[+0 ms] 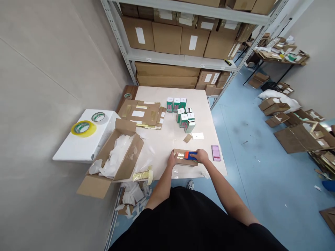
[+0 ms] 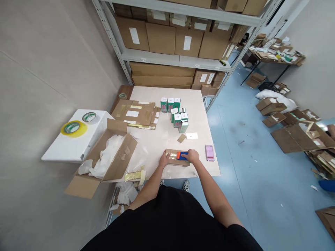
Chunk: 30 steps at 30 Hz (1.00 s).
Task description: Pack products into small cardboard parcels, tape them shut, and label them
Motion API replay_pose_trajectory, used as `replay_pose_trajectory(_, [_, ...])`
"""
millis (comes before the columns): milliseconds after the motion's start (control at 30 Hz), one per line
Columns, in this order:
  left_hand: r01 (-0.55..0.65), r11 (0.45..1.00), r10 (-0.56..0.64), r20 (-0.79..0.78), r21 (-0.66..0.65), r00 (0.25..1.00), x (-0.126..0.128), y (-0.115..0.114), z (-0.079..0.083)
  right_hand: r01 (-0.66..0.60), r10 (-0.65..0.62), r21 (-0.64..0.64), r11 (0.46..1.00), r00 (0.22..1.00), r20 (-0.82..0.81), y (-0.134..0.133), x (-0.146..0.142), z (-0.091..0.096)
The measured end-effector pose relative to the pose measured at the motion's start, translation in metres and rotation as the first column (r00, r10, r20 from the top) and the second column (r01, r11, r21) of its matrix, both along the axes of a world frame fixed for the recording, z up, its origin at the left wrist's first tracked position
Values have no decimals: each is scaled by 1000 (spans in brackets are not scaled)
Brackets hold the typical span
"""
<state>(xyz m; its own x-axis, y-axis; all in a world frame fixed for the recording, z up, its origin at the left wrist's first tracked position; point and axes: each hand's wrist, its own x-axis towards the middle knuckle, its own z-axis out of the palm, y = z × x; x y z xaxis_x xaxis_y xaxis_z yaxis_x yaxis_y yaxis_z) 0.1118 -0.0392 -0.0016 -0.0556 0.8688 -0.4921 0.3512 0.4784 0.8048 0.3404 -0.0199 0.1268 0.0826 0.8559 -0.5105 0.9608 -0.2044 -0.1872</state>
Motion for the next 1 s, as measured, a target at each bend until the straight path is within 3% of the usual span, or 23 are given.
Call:
replay_pose_trajectory(300, [41, 999, -42, -36, -35, 998, -4, 5, -3, -62, 62, -8, 998, 997, -45, -2, 44, 2])
replay_pose_trajectory(533, [28, 999, -29, -51, -16, 998, -4, 4, 0, 0, 0, 5, 1000, 998, -62, -9, 83, -8])
replay_pose_trajectory(767, [45, 999, -48, -114, -25, 992, -5, 6, -2, 115, -114, -8, 993, 993, 36, -16, 149, -4])
replay_pose_trajectory(1000, [44, 999, -44, -74, 2, 996, -15, 6, -10, 184, -184, 0, 983, 983, 11, -24, 145, -13])
